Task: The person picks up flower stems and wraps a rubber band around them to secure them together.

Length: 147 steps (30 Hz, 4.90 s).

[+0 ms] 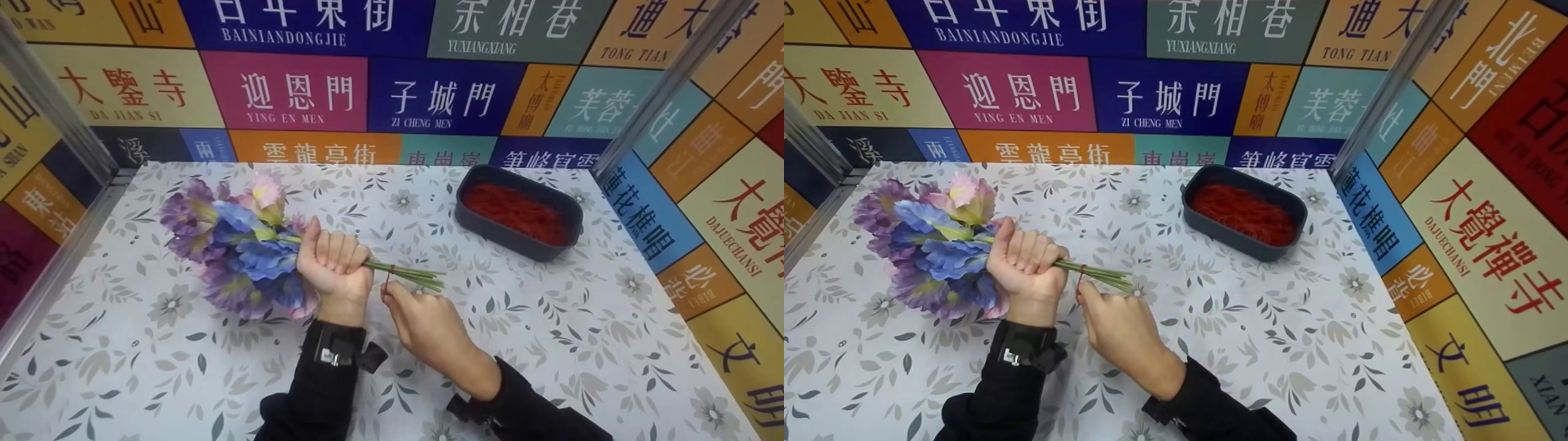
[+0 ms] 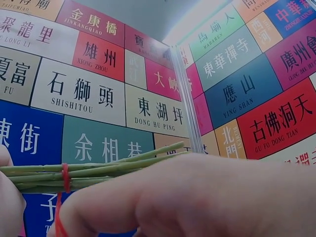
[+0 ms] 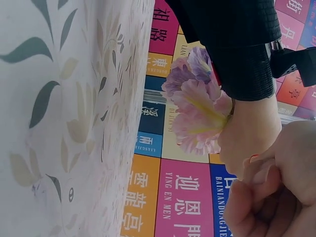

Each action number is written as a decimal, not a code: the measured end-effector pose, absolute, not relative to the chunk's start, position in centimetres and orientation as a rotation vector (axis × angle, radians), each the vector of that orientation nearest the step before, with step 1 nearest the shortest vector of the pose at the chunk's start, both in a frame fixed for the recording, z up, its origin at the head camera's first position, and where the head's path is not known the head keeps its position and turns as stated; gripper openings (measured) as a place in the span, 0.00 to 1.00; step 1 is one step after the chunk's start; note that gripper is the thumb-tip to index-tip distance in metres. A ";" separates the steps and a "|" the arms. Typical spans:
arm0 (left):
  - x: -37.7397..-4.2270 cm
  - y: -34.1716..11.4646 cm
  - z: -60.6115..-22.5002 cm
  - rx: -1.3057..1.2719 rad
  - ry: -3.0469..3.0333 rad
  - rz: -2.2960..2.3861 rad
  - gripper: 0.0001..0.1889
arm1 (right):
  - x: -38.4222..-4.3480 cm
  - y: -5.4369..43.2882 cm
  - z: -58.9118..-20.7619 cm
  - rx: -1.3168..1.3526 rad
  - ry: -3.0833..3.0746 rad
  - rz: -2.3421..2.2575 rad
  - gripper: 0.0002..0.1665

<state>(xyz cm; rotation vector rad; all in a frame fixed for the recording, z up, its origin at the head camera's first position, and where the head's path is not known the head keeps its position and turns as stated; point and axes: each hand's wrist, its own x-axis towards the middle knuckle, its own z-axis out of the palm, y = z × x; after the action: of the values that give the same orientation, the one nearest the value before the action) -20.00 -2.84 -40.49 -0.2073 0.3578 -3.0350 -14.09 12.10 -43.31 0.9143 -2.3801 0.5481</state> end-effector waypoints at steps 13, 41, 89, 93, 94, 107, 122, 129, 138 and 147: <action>-20.1 -2.9 -40.6 -0.184 0.343 -3.042 0.32 | -13.7 12.3 -42.9 0.919 -2.358 0.542 0.02; -19.8 -2.6 -40.3 -0.262 0.286 -3.043 0.32 | -12.7 13.2 -40.9 0.925 -2.251 0.515 0.03; -19.5 -2.1 -39.8 -0.229 0.159 -3.041 0.33 | -15.1 19.3 -36.9 0.752 -2.209 0.646 0.06; -19.5 -2.1 -39.9 -0.220 0.166 -3.044 0.34 | -15.2 19.6 -36.8 0.762 -2.220 0.666 0.06; -19.4 -2.1 -39.9 -0.220 0.164 -3.044 0.34 | -15.3 19.6 -36.8 0.766 -2.222 0.674 0.07; -19.4 -2.2 -39.7 -0.210 0.198 -3.055 0.34 | -15.5 20.5 -36.4 0.819 -2.270 0.754 0.07; -19.5 -2.5 -39.8 -0.242 0.215 -3.075 0.34 | -15.8 20.9 -36.6 0.879 -2.359 0.781 0.04; -19.5 -2.7 -39.7 -0.248 0.240 -3.076 0.33 | -16.1 21.2 -36.6 0.968 -2.366 0.794 0.05; -19.3 -2.7 -39.5 -0.262 0.257 -3.079 0.33 | -16.9 21.4 -37.2 1.066 -2.320 0.898 0.09; -19.2 -2.7 -39.3 -0.272 0.271 -3.094 0.33 | -17.5 21.6 -37.9 1.137 -2.339 1.093 0.11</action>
<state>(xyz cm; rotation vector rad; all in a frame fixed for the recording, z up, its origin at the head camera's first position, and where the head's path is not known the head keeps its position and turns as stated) -19.23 -2.71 -39.31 -0.2723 0.2711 -3.0936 -17.54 21.57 -37.93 1.1369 -2.3391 1.0926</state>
